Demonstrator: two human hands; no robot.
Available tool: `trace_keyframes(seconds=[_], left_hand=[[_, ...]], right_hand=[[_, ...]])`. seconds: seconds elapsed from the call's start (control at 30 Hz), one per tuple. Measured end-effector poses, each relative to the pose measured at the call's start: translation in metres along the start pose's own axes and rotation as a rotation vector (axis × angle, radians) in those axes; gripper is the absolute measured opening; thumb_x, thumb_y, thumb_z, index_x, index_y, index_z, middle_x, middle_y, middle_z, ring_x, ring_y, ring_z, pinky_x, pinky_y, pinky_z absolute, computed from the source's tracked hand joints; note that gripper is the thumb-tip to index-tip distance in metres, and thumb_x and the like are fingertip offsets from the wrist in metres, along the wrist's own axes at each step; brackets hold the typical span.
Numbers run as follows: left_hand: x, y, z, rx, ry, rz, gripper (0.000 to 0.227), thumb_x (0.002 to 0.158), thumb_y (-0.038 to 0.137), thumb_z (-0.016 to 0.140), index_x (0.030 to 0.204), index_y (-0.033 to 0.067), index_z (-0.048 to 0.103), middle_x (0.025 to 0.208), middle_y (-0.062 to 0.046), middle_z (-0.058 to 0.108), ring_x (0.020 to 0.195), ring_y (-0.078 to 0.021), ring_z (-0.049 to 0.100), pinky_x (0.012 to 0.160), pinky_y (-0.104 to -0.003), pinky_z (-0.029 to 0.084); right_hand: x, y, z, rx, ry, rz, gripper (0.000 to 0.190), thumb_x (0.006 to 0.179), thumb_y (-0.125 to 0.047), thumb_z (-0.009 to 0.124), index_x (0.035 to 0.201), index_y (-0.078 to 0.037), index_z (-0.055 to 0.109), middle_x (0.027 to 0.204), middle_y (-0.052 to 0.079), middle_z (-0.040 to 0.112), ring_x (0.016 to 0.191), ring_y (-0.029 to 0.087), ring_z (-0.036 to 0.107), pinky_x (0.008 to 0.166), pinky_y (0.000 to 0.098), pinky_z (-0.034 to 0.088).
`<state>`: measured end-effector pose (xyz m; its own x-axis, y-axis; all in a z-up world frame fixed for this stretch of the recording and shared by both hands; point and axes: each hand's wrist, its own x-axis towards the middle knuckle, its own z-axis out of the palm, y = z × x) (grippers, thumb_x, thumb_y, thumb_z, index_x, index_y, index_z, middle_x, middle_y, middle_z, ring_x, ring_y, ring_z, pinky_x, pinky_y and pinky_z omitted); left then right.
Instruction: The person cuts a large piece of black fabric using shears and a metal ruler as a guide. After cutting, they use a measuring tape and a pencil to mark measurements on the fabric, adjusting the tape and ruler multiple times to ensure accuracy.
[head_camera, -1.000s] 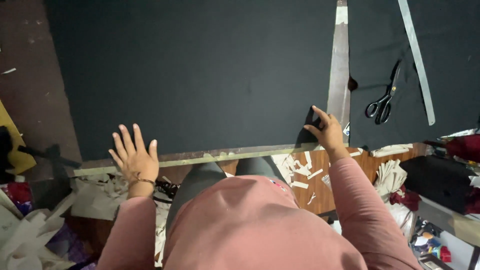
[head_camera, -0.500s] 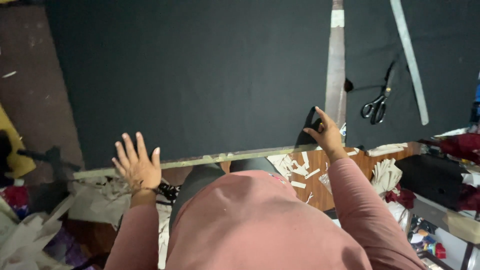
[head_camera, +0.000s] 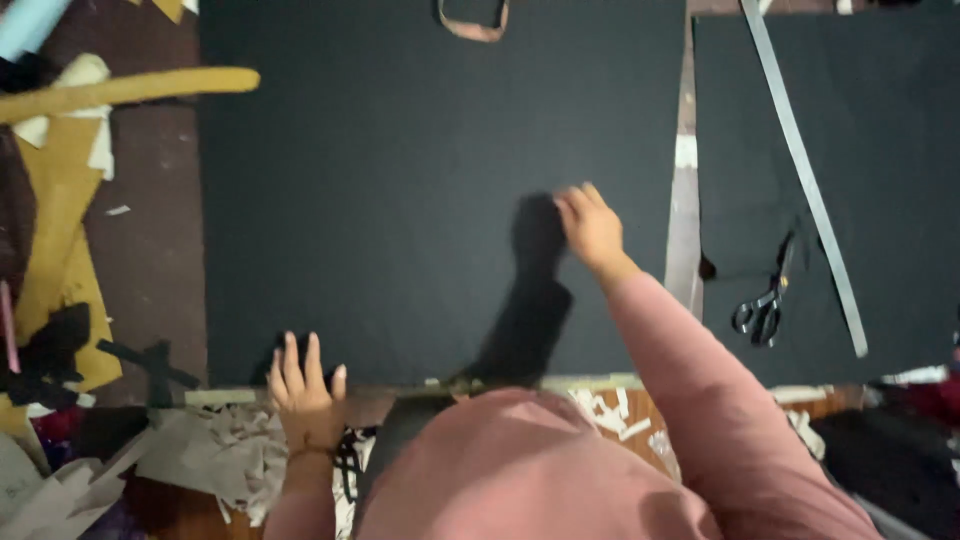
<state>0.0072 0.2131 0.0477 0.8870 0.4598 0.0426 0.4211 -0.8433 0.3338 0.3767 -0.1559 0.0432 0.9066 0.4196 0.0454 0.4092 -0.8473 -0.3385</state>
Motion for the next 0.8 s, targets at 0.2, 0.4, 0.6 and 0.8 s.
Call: trace_keyframes(seconds=[0.2,0.4,0.6,0.8], left_hand=[[-0.036,0.016,-0.025,-0.120,-0.021,-0.184,0.060,0.094,0.031,0.062,0.148,0.0068,0.052,0.161,-0.028,0.039,0.142,-0.0490,0.041,0.111,-0.065,0.033],[-0.078,0.006,0.005,-0.143,0.077,-0.235,0.056,0.089,0.032,0.069,0.137,0.0031,0.062,0.153,-0.035,0.045,0.129,-0.0516,0.054,0.097,-0.057,0.050],[-0.026,0.046,0.004,-0.445,-0.090,-0.224,0.035,0.099,0.030,0.060,0.129,0.0140,0.070,0.143,-0.012,0.058,0.129,-0.0327,0.053,0.100,-0.041,0.048],[0.085,0.116,0.023,-1.348,-0.485,-0.582,0.043,0.109,0.026,0.045,0.144,0.0018,0.053,0.140,-0.029,0.060,0.129,-0.0460,0.059,0.104,-0.062,0.049]], right_hand=[[0.227,-0.069,0.031,-0.121,-0.166,0.024,0.060,0.102,-0.033,0.057,0.156,-0.028,0.032,0.102,0.020,0.072,0.090,0.050,0.069,0.077,0.0612,0.053],[0.310,-0.046,0.072,-0.297,-0.240,0.114,0.043,0.107,-0.048,0.051,0.114,-0.008,0.063,0.108,0.021,0.069,0.098,0.047,0.070,0.078,0.0599,0.056],[0.187,-0.108,0.008,0.048,-0.004,-0.308,0.027,0.109,-0.026,0.056,0.088,-0.010,0.062,0.077,0.015,0.064,0.067,0.043,0.062,0.057,0.0550,0.046],[-0.057,-0.140,0.008,0.358,-0.429,-0.179,0.011,0.096,-0.025,0.067,0.090,-0.015,0.066,0.084,0.009,0.071,0.086,0.033,0.073,0.075,0.0444,0.059]])
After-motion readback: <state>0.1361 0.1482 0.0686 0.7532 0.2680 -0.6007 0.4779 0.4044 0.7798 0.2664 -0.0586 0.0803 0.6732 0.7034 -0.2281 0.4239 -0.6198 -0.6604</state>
